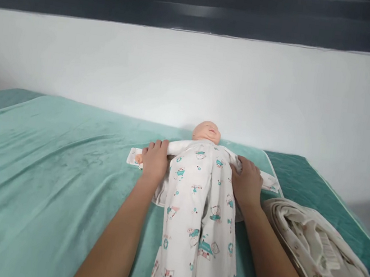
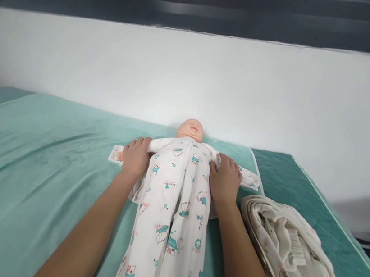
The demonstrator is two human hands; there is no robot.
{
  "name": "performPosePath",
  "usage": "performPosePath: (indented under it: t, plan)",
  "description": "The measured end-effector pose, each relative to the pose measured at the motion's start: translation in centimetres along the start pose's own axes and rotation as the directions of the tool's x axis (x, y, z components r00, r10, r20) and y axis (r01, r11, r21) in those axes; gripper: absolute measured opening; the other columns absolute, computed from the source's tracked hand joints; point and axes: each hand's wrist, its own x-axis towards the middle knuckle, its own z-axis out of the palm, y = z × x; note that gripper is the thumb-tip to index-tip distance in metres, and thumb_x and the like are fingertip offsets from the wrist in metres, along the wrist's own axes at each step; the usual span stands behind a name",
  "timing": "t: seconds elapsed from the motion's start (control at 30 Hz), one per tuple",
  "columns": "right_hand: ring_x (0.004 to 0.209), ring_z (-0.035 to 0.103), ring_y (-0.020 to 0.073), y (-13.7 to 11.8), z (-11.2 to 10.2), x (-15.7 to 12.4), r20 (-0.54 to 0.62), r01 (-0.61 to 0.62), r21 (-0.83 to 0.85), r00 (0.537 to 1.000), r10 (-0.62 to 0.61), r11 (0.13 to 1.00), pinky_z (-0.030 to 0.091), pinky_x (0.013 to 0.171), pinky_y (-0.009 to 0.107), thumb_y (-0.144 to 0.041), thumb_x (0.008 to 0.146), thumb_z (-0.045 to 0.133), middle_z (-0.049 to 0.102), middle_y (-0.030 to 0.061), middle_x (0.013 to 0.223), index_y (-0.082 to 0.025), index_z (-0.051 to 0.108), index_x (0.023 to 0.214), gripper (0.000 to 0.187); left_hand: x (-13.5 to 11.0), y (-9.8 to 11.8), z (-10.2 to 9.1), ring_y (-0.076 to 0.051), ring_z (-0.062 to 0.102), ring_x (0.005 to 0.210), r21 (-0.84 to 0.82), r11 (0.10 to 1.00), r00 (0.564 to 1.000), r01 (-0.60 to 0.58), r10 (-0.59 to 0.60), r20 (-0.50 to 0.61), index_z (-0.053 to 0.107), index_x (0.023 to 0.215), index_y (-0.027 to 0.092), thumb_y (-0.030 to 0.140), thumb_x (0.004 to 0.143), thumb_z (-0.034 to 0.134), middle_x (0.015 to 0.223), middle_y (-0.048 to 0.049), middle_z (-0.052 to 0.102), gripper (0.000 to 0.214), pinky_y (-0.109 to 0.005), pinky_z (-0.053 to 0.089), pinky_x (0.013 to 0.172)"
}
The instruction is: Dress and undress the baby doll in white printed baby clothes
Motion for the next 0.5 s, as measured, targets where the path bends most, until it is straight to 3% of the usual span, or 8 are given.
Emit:
performPosePath:
  t: [0.3,0.43,0.5]
  plan:
    - [0.106,0.057,0.0272,1.4,-0.4,1.0,-0.049,-0.108,-0.11,0.993,0.103,0.988,0.038,0.086,0.038,-0.027,0.089,0.047,0.067,0.0088,0.116,-0.021,0.066,0.114,0.033,-0.5,-0.5,-0.5,-0.032,0.054,0.11,-0.025,0.995,0.995,0.099,-0.099,0.018,0.055,0.122,0.024,0.011,0.086,0.042,0.118,-0.0115,0.061,0.04,-0.046,0.044,0.088]
    - [0.108,0.055,0.0274,1.2,0.4,1.1,-0.065,-0.071,-0.092,0.996,0.065,0.993,0.034,0.092,0.039,-0.033,0.09,0.049,0.066,0.0101,0.117,-0.02,0.065,0.115,0.032,-0.9,0.9,-1.3,-0.03,0.049,0.125,-0.292,0.952,0.996,0.087,-0.091,0.001,0.056,0.127,0.027,0.007,0.08,0.046,0.134,-0.0077,0.057,0.052,-0.05,0.035,0.108]
    - [0.108,0.055,0.0278,0.9,0.7,1.4,-0.06,-0.07,-0.089,0.996,0.065,0.994,0.033,0.095,0.04,-0.039,0.09,0.051,0.067,0.0103,0.115,-0.019,0.064,0.114,0.033,-1.4,1.9,-2.2,-0.025,0.049,0.129,-0.519,0.853,0.997,0.057,-0.071,-0.008,0.058,0.123,0.026,0.006,0.08,0.044,0.135,-0.0043,0.058,0.05,-0.046,0.034,0.113]
